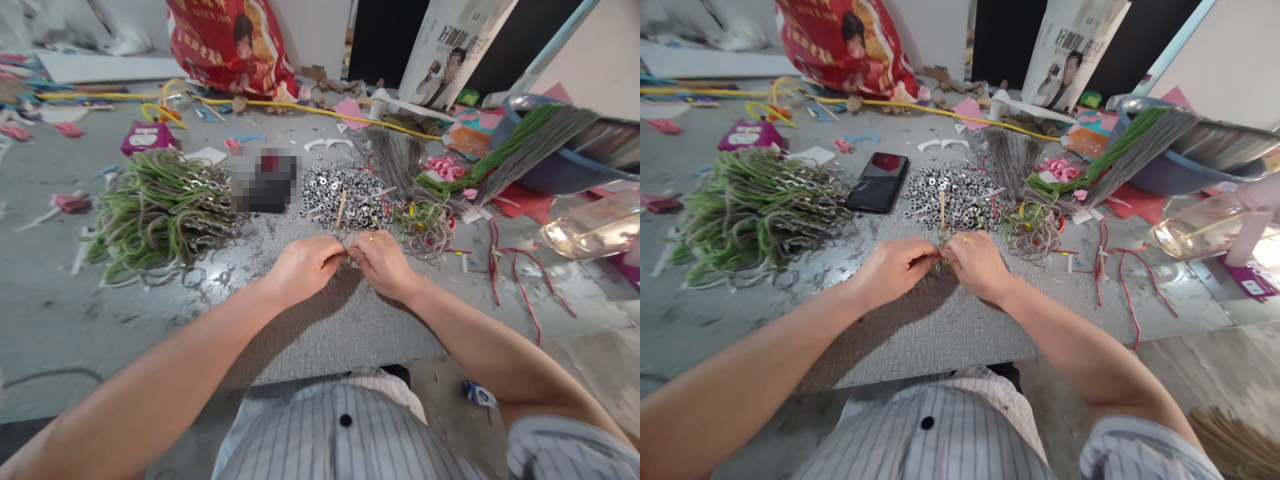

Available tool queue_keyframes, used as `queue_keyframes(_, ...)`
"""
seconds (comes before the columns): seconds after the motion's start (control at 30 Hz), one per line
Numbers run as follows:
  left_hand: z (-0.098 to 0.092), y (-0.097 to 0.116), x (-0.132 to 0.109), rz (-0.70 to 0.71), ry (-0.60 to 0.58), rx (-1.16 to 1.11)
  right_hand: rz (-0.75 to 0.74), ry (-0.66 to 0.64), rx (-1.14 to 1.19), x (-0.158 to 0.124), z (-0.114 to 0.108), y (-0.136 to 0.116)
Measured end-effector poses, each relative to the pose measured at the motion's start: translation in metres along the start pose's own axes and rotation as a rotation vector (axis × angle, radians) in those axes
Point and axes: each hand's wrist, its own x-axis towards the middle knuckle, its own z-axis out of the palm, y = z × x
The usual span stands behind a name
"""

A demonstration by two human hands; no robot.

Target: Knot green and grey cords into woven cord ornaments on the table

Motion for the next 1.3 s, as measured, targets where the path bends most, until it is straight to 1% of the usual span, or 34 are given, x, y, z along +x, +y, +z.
queue_keyframes(0.23, -0.0012, 0.0003, -0.0007, -0.021, -0.022, 0.039, 0.012, 0.028, 0.112, -0.0001, -0.0002, -0.0010)
queue_keyframes(0.5, -0.0053, -0.0014, 0.0013, -0.042, -0.034, 0.022, 0.048, -0.001, 0.214, 0.0035, -0.0029, -0.0030)
queue_keyframes(0.63, -0.0063, -0.0013, 0.0015, -0.051, -0.019, 0.012, 0.055, 0.032, 0.229, 0.0035, -0.0021, -0.0026)
queue_keyframes(0.73, -0.0065, -0.0011, 0.0012, -0.055, -0.009, -0.009, 0.056, 0.048, 0.213, 0.0033, -0.0015, -0.0016)
queue_keyframes(1.0, -0.0058, -0.0011, -0.0001, -0.104, -0.035, 0.013, 0.046, 0.020, 0.143, 0.0007, -0.0001, -0.0002)
queue_keyframes(1.3, -0.0064, 0.0005, -0.0005, -0.134, -0.030, -0.006, 0.016, 0.032, 0.134, 0.0000, 0.0013, 0.0004)
